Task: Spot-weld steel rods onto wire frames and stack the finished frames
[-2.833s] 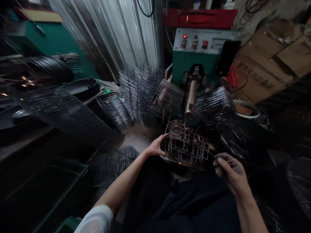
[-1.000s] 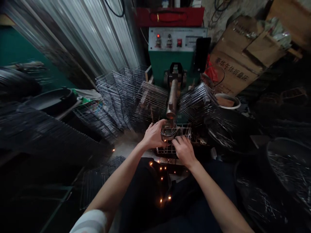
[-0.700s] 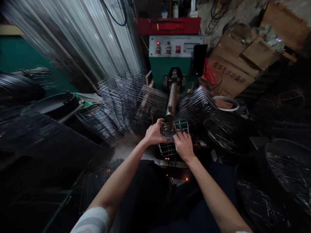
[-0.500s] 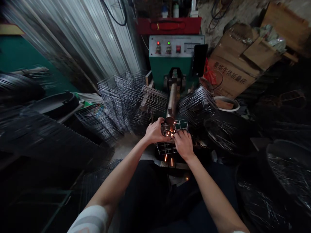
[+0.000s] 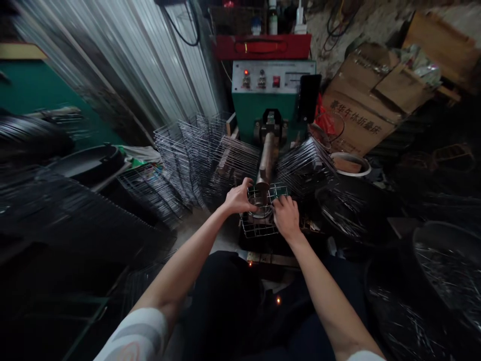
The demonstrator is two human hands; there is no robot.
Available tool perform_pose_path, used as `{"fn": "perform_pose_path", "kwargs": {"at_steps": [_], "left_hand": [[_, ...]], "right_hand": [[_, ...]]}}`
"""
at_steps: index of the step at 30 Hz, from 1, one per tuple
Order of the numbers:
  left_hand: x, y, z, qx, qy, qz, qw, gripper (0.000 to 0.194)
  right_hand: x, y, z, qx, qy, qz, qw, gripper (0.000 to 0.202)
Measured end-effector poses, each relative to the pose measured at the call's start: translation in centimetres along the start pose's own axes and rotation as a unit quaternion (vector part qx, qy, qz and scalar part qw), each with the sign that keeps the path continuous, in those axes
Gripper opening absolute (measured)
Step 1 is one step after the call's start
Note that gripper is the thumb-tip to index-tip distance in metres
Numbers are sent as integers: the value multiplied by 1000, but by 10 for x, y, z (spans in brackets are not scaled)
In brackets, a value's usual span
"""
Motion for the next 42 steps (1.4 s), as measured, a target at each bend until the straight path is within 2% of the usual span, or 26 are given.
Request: {"fn": "perform_pose_path", "kwargs": {"at_steps": [5, 9, 11, 14, 16, 17, 19, 21, 22, 25, 28, 30, 33, 36, 39, 42], "left_hand": [[2, -6, 3, 13, 5, -3, 1000, 100], [2, -3, 4, 52, 42, -4, 998, 102], [5, 4, 14, 72, 75, 0, 995, 114], [24, 25, 46, 53, 138, -22, 989, 142], [49, 43, 76, 8, 194, -49, 980, 155], [64, 51, 89, -14, 229, -55, 972, 158], [96, 65, 110, -44, 305, -29, 951, 159], [121, 71, 118, -48, 376, 8, 925, 156], [130, 72, 119, -39, 402, 20, 914, 154], [137, 63, 114, -12, 438, 20, 899, 145], [132, 55, 110, -26, 450, 11, 893, 135], [128, 57, 110, -38, 453, 14, 891, 130], [121, 74, 110, -41, 444, 25, 895, 125], [107, 99, 99, 9, 362, 39, 931, 120], [89, 115, 72, 75, 235, 54, 968, 120], [77, 114, 35, 74, 129, 64, 987, 132]], "right_hand": [[8, -5, -2, -10, -22, -8, 1000, 13], [7, -1, -10, -29, -125, -18, 992, 19], [1, 8, -22, -20, -206, -35, 978, 19], [-12, 36, -50, 36, -320, -32, 946, 19], [-19, 61, -69, 112, -392, -7, 913, 21], [-20, 75, -76, 162, -433, 5, 887, 23], [-21, 100, -88, 271, -510, 6, 816, 37], [-21, 120, -94, 358, -556, -26, 750, 55], [-21, 128, -95, 386, -565, -48, 727, 61], [-26, 140, -95, 433, -568, -77, 696, 58], [-37, 142, -90, 442, -566, -50, 695, 48], [-48, 142, -84, 417, -582, -35, 697, 44], [-66, 140, -73, 357, -628, 1, 692, 47], [-85, 135, -60, 313, -640, 38, 701, 49], [-96, 120, -41, 253, -606, 97, 748, 37], [-90, 100, -15, 120, -526, 183, 822, 29]]}}
Point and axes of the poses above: each hand's wrist, its own y-axis away from the middle knuckle, its own x-axis out of the palm, z = x × y, the point moved 1 cm from there along -y, towards the middle knuckle, and after that the axes turned 2 degrees about z, right-handed, at the moved point
